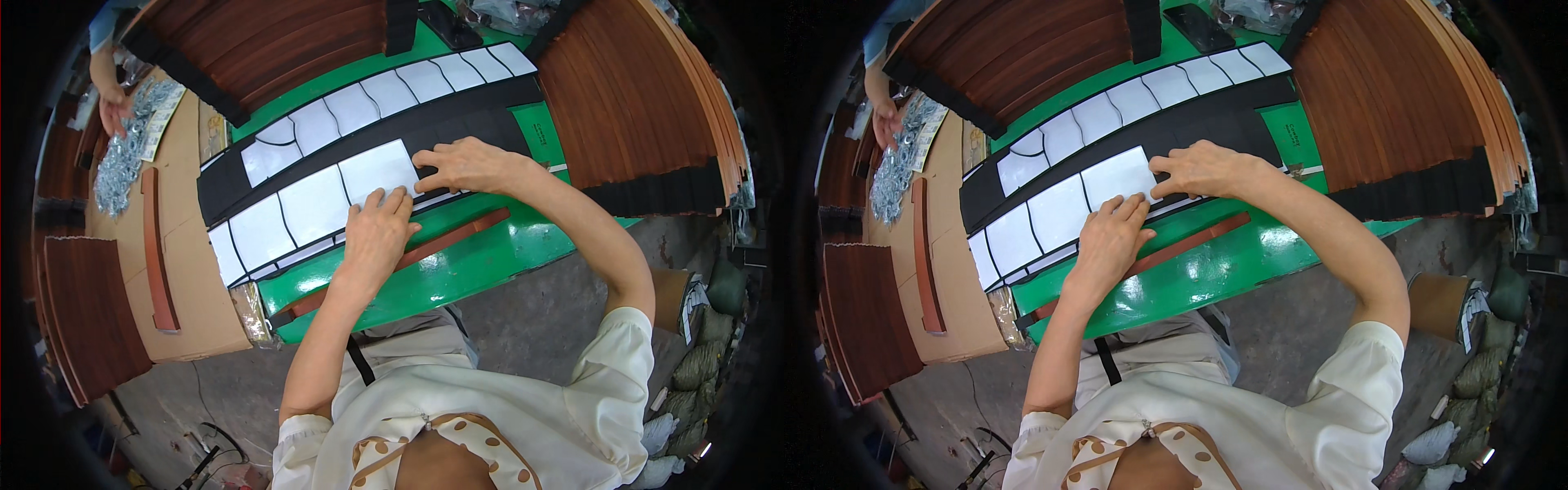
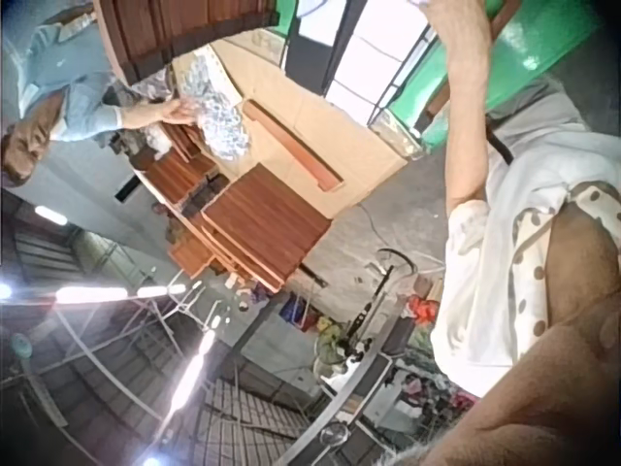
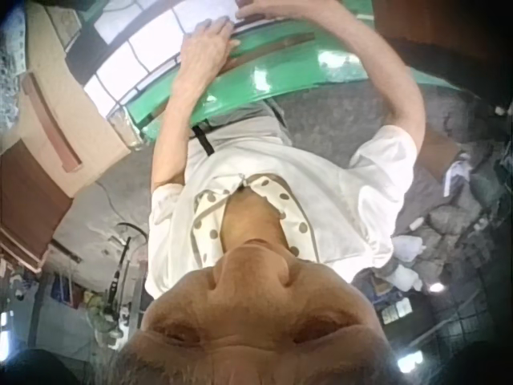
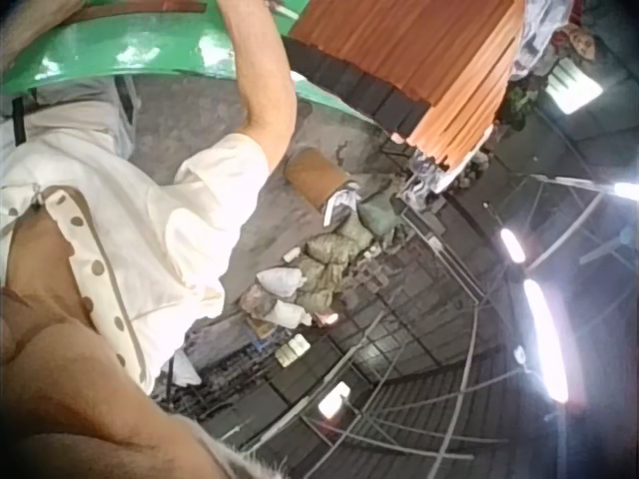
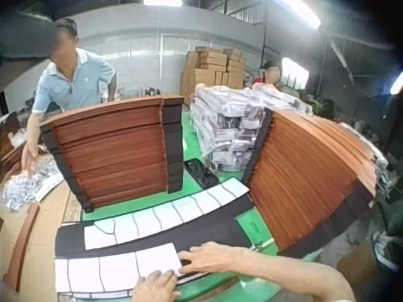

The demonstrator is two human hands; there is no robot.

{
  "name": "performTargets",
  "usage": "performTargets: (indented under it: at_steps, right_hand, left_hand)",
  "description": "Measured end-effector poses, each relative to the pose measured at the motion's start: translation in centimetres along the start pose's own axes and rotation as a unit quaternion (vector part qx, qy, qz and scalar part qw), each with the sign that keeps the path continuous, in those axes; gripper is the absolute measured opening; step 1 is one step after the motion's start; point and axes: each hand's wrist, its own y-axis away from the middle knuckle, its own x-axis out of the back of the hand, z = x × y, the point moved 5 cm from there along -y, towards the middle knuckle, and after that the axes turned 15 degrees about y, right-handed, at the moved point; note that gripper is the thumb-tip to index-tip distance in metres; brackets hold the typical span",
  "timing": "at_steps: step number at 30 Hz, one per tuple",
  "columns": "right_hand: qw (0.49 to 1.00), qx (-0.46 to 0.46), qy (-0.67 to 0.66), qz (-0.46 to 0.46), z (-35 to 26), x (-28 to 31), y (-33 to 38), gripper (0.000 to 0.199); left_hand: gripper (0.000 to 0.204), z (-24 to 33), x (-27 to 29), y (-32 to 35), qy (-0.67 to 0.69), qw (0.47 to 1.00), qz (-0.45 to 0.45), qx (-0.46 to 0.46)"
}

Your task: Assembling small wooden components and applying protective strips.

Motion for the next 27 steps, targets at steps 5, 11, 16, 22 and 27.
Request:
performTargets:
  at_steps: [5, 11, 16, 22, 27]
  right_hand:
    - [0.998, 0.033, 0.014, -0.045, -0.1, 0.0, -1.4, 0.035]
    - [0.998, 0.044, -0.009, -0.047, 0.1, -0.3, -1.9, 0.036]
    - [0.991, -0.030, -0.118, -0.062, 1.1, 0.6, 0.1, 0.042]
    - [0.996, -0.056, -0.074, 0.011, 0.8, 0.3, 0.5, 0.036]
    - [0.999, -0.013, -0.045, -0.003, 0.2, 0.2, -1.3, 0.013]
  left_hand:
    - [0.040, -0.2, 0.1, 0.0, -0.008, 0.999, 0.024, -0.025]
    - [0.041, 0.2, 0.0, -0.3, 0.018, 0.999, 0.034, -0.028]
    - [0.039, 0.1, 0.1, -0.2, 0.006, 0.998, 0.053, -0.037]
    - [0.040, -0.4, 0.0, -0.3, -0.022, 0.998, 0.049, -0.035]
    - [0.038, -0.4, -0.3, -0.3, -0.016, 0.999, 0.029, -0.019]
